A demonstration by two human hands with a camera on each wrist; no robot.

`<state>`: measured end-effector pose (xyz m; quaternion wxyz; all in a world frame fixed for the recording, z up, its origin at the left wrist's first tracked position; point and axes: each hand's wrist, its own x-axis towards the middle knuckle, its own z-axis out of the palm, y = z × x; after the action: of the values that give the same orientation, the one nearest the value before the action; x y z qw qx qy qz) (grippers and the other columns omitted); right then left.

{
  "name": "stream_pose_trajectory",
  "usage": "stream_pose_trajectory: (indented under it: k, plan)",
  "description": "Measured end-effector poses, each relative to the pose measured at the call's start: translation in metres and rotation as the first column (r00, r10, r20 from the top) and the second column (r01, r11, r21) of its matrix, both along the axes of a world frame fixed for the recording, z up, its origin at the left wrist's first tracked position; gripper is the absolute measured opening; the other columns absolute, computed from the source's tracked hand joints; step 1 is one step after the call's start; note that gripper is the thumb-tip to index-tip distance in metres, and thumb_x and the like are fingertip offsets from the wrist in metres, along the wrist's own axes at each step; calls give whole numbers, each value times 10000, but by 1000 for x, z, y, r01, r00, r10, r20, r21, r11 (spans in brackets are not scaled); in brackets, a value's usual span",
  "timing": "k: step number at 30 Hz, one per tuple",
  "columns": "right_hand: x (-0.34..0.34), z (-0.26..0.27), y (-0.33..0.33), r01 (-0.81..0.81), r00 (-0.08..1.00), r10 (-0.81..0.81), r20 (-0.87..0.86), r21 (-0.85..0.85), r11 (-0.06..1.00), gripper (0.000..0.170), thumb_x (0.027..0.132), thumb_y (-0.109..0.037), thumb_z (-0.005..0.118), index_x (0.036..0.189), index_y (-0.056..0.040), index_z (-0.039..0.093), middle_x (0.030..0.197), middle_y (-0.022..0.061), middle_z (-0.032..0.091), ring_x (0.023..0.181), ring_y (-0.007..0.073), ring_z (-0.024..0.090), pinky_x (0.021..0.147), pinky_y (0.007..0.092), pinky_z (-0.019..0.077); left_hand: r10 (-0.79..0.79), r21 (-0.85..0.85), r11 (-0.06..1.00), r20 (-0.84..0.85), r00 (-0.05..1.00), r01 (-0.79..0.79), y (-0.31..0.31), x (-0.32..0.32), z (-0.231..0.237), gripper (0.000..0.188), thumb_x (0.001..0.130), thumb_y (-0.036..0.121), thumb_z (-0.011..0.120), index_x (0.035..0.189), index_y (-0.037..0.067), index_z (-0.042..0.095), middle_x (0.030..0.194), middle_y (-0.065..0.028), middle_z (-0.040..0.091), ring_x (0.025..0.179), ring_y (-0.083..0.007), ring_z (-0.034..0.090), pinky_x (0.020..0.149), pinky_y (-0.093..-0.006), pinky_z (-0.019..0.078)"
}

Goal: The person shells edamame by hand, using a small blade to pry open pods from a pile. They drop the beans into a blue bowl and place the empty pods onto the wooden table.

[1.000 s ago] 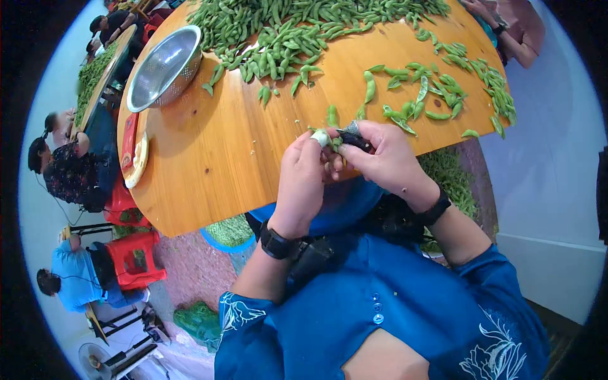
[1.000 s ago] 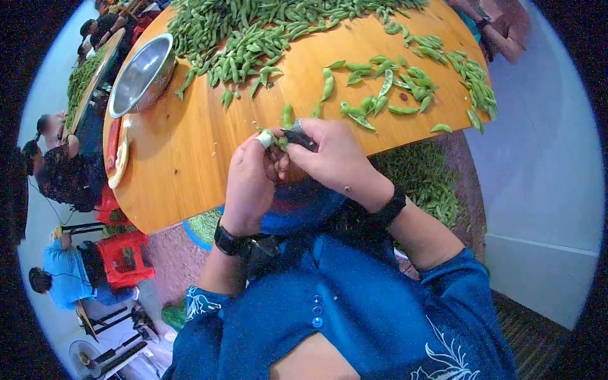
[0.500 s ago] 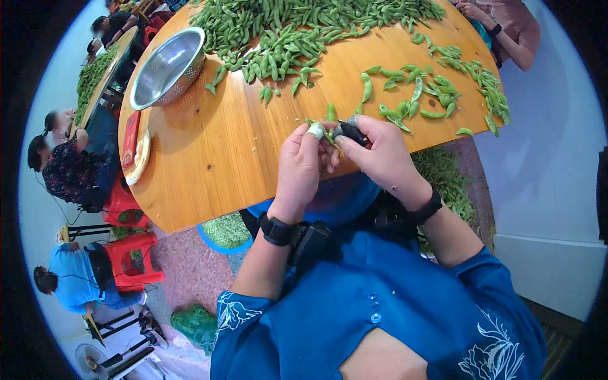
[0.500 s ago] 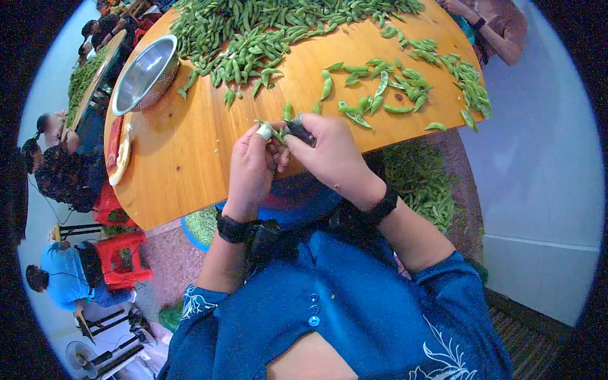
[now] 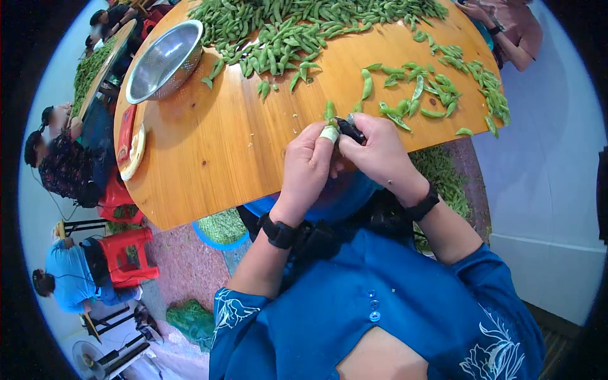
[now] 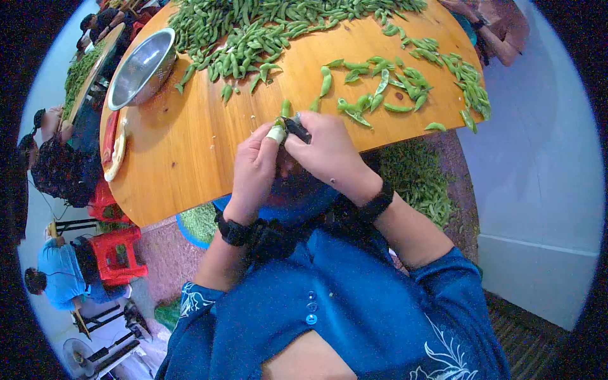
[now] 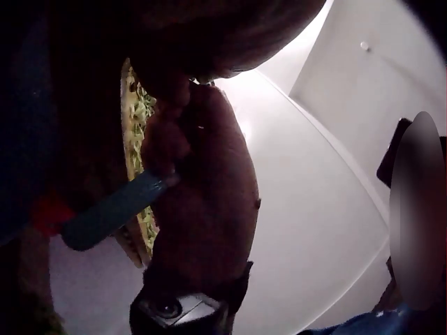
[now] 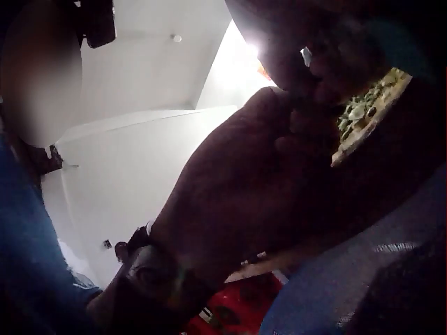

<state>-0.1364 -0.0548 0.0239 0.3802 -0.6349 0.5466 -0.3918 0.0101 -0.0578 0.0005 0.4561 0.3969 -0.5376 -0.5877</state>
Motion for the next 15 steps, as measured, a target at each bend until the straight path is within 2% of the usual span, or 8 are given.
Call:
stream_pose_trajectory:
  k: [2, 3, 6, 8, 12, 15]
  plan:
    - [-1, 16, 3, -64, 989, 44, 143, 142, 988, 159, 808, -116, 587, 796, 42, 579, 645, 134, 626, 573, 160, 628, 518, 314, 485, -49, 62, 997, -54, 997, 53, -2, 3, 0, 229, 953, 130, 440, 1057, -5, 593, 680, -15, 577, 538, -65, 532, 472, -202, 430]
    - [-1, 19, 3, -71, 988, 51, 143, 142, 987, 159, 808, -116, 587, 796, 42, 579, 645, 134, 626, 573, 160, 628, 518, 314, 485, -42, 62, 997, -54, 998, 46, -2, 3, 1, 229, 953, 130, 440, 1057, -5, 593, 680, -15, 577, 538, -65, 532, 472, -202, 430]
    - [-1, 19, 3, -83, 995, 76, 70, 99, 992, 164, 808, -115, 575, 827, 48, 582, 656, 156, 626, 573, 200, 633, 530, 334, 485, -46, 52, 998, 7, 999, 45, -3, 3, 4, 225, 952, 132, 451, 1047, -6, 600, 682, -11, 578, 547, -64, 538, 485, -202, 442]
    - [-5, 6, 0, -82, 996, 78, -50, -83, 993, 178, 805, -127, 575, 855, 43, 587, 666, 168, 623, 594, 240, 637, 553, 351, 485, -52, 63, 997, -18, 998, 53, -3, 1, 4, 231, 948, 129, 460, 1065, -6, 607, 697, -12, 581, 545, -65, 538, 496, -205, 454]
    - [-5, 12, 6, -89, 996, 87, -24, -49, 995, 180, 800, -133, 574, 869, 32, 596, 678, 169, 625, 622, 269, 640, 579, 361, 487, -53, 42, 998, 4, 999, 53, -2, 1, 3, 246, 946, 131, 465, 1084, -12, 610, 735, -18, 583, 563, -64, 552, 509, -204, 467]
    - [-5, 9, 5, -96, 993, 88, -82, -104, 990, 174, 795, -130, 570, 873, 23, 600, 698, 190, 620, 645, 315, 634, 593, 388, 486, -95, 85, 992, 43, 995, 91, -2, 2, 9, 235, 969, 183, 444, 1029, 24, 607, 702, -10, 598, 587, -69, 560, 546, -203, 463]
